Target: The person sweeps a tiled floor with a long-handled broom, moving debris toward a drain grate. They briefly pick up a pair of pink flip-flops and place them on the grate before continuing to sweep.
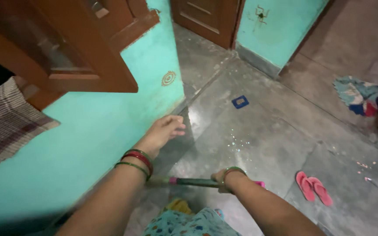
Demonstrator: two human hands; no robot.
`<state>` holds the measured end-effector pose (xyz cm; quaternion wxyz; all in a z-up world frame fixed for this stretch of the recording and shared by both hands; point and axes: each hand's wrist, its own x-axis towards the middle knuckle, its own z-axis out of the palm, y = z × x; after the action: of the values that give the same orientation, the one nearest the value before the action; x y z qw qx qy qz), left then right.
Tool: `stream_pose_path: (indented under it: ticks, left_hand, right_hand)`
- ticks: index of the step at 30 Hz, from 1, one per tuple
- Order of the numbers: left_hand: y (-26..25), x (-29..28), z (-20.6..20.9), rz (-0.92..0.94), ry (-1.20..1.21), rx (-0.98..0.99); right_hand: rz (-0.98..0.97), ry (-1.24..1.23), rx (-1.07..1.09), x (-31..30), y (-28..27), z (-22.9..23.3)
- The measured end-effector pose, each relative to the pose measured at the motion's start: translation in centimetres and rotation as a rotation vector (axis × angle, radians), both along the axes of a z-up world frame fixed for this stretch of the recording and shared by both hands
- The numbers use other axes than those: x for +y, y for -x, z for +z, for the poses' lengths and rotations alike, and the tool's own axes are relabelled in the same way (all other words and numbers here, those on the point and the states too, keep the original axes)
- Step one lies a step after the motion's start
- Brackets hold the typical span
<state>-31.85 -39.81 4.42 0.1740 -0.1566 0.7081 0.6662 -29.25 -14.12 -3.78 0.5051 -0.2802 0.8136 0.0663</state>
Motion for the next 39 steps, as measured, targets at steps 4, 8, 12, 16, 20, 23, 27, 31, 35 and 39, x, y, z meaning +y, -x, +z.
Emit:
stream_pose_path:
  ticks: [4, 8, 12, 16, 20, 23, 27, 31, 35, 39]
  left_hand:
    - [0.6, -2.5, 0.4, -0.005, -0.023, 0.008]
    - [2.8, -3.0, -0.2, -0.056, 0.006, 0.007]
    - [5.4, -3.1, -0.8, -0.147, -0.049, 0.003]
    - [8.3, -3.7, -1.2, -0.227, -0.049, -0.027]
    - [10.9, -4.0, -2.1, -0.299, -0.096, -0.032]
    - [12.6, -3.7, -2.4, -0.346, -0.129, -0.007]
    - [14.3, -3.2, -2.4, -0.393, -0.078, -0.046]
    - [15.6, -3.0, -2.5, -0.463, -0.095, 0.005]
    - [16.3, -2.9, -3.1, -0.508, -0.135, 0.024]
    - [17.0, -2.0, -3.8, -0.539, -0.127, 0.014]
  right_hand:
    - [-0.286, -0.003, -0.024, 1.5, 3.0, -0.7]
    - [-0.499, -0.005, 0.057, 2.9, 5.8, -1.6]
    - [-0.667, -0.031, 0.097, 4.1, 7.0, -2.3]
    - [-0.867, -0.036, 0.109, 3.3, 6.1, -2.4]
    - [-0.960, -0.007, 0.029, 0.9, 5.2, -2.0]
    - [-1.068, 0.047, -0.077, 0.0, 4.0, -2.0]
    - [-1.222, 0.097, -0.124, -0.2, 2.6, -3.8]
    - [-1.463, 0.120, -0.100, 1.4, 0.8, -4.8]
    - [-1.501, 0.127, -0.002, 1.9, -0.5, -3.3]
    - [-1.512, 0.119, -0.018, 0.7, -1.1, -1.0]
